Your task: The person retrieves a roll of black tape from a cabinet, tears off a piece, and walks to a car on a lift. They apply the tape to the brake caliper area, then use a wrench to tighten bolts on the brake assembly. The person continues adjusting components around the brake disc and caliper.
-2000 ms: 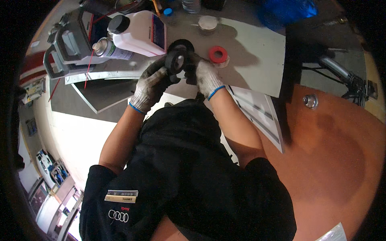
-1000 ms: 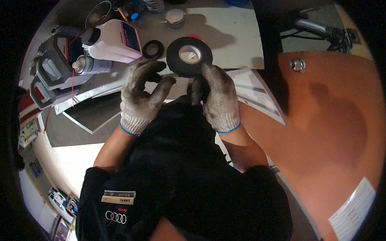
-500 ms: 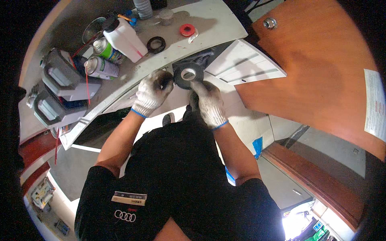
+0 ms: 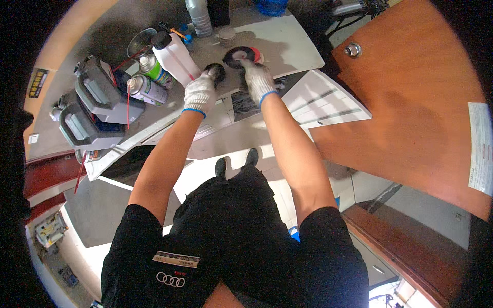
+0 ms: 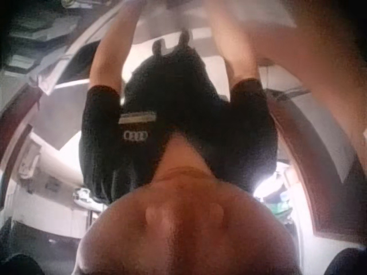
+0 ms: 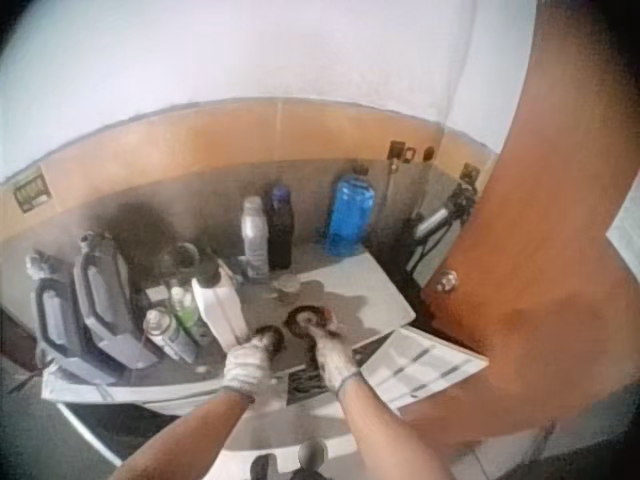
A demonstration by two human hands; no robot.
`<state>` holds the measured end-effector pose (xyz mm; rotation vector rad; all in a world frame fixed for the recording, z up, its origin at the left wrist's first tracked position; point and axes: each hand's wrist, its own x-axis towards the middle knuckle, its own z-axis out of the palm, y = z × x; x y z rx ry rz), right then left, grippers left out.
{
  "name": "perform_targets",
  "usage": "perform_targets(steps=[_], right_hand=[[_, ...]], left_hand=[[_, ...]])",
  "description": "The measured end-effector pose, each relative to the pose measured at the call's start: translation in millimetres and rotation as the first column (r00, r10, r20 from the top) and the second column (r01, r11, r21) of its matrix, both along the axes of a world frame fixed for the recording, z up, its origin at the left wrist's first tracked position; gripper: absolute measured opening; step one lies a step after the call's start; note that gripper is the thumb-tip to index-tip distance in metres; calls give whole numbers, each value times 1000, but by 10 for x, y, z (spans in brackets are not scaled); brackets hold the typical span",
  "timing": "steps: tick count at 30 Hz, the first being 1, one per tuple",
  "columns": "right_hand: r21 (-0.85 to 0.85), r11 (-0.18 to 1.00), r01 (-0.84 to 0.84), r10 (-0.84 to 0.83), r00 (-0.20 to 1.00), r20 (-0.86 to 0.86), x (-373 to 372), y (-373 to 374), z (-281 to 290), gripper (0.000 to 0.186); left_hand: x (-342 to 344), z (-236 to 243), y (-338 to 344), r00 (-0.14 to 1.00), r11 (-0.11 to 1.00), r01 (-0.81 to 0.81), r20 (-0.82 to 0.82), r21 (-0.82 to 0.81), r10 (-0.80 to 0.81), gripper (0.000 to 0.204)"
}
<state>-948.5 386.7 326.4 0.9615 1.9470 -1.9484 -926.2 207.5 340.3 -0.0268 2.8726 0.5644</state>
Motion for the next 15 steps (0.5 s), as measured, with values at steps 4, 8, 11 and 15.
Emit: perform_targets(steps=[4,8,11,15], right_hand=[[-3,979,-202,201,976,83,-174,-182,62,63],[-41,969,-245,247,968,50,285,-266,309,39],[-262,913,-313,179,884,-431,1075,-272,651,36],[252,863,-438,489,596,-636,1852,-222,1156,28]], left_hand=[[565,199,-162,997,839,-6,-59,545,46,38],[1256,682,-507,935,55,-353,353,934,4,52],[1626,1066,-718,956,73,-284,288,956,-54,65],[1769,1284,-811,948,79,-227,239,971,-208,71]])
